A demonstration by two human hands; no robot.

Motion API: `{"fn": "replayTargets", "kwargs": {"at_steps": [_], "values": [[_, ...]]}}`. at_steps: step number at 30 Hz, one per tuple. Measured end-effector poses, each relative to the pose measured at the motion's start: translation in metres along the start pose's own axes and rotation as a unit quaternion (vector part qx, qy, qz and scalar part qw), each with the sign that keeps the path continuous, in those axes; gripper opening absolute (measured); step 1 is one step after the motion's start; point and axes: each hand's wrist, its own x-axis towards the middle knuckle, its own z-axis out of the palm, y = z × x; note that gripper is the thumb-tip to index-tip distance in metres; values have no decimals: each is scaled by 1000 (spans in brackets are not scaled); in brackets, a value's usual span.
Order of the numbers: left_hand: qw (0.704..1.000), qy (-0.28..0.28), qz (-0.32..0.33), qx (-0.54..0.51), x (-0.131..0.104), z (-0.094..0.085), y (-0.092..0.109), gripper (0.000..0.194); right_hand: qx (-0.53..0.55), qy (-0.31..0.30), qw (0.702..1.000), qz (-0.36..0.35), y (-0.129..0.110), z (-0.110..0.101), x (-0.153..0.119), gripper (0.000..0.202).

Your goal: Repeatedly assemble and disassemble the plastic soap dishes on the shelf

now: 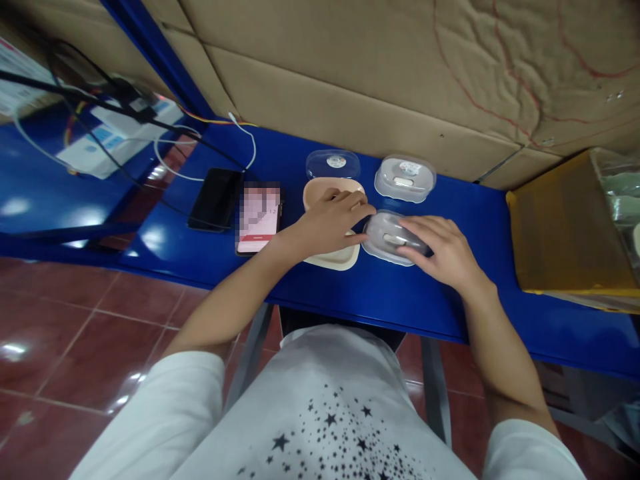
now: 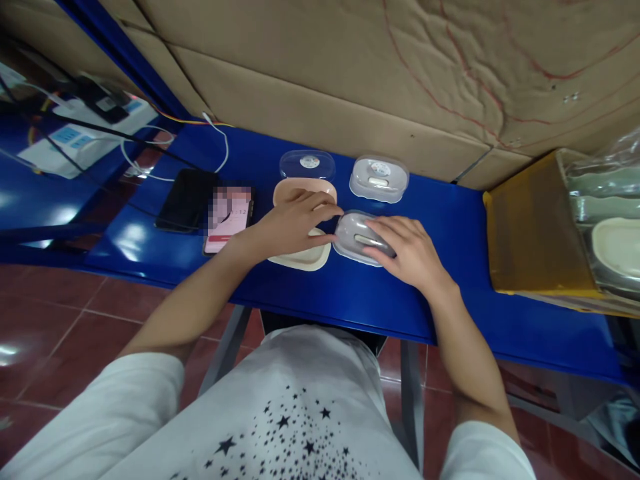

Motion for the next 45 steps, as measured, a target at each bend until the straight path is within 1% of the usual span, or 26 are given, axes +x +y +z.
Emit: {"fn": "replayTargets", "kwargs": {"at_steps": [3,6,8,10,12,15,18,20,25,29,33,36,39,42,45], "values": [[999,25,22,-15,1,-1,6,46,9,24,1000,15,4,-2,1,43],[997,53,50,-23,1,-3,14,44,21,36,999,34,9,-4,2,41],[996,59,73,-13,1,-2,20,40,31,44,997,46,13,-4,4,41],[993,36,112,7,1,0,28,33,42,49,996,55,17,-4,6,41],[988,-4,151,26,0,3,38,24,52,49,996,58,21,-2,9,40],[982,-39,180,33,-2,6,53,11,48,48,996,55,25,3,15,40],[978,-46,205,10,-5,8,64,12,44,47,997,43,30,10,18,40],[975,-47,218,-5,-6,8,67,13,46,45,997,38,33,16,20,40],[974,-34,223,-9,-6,11,68,13,53,42,997,43,41,26,20,43],[977,-22,211,12,-5,15,69,18,66,27,997,44,42,25,21,41],[978,-32,207,5,-5,17,68,12,73,-4,996,57,41,23,22,36],[977,-47,210,-12,-5,12,65,15,79,-9,995,57,41,23,22,31],[977,-44,207,-35,-5,4,64,20,85,-10,995,55,41,20,19,30],[978,-42,201,-49,-5,-2,63,22,105,-22,993,43,39,13,14,30],[978,-43,196,-50,-5,-4,64,20,110,-29,993,38,39,4,9,29]]}}
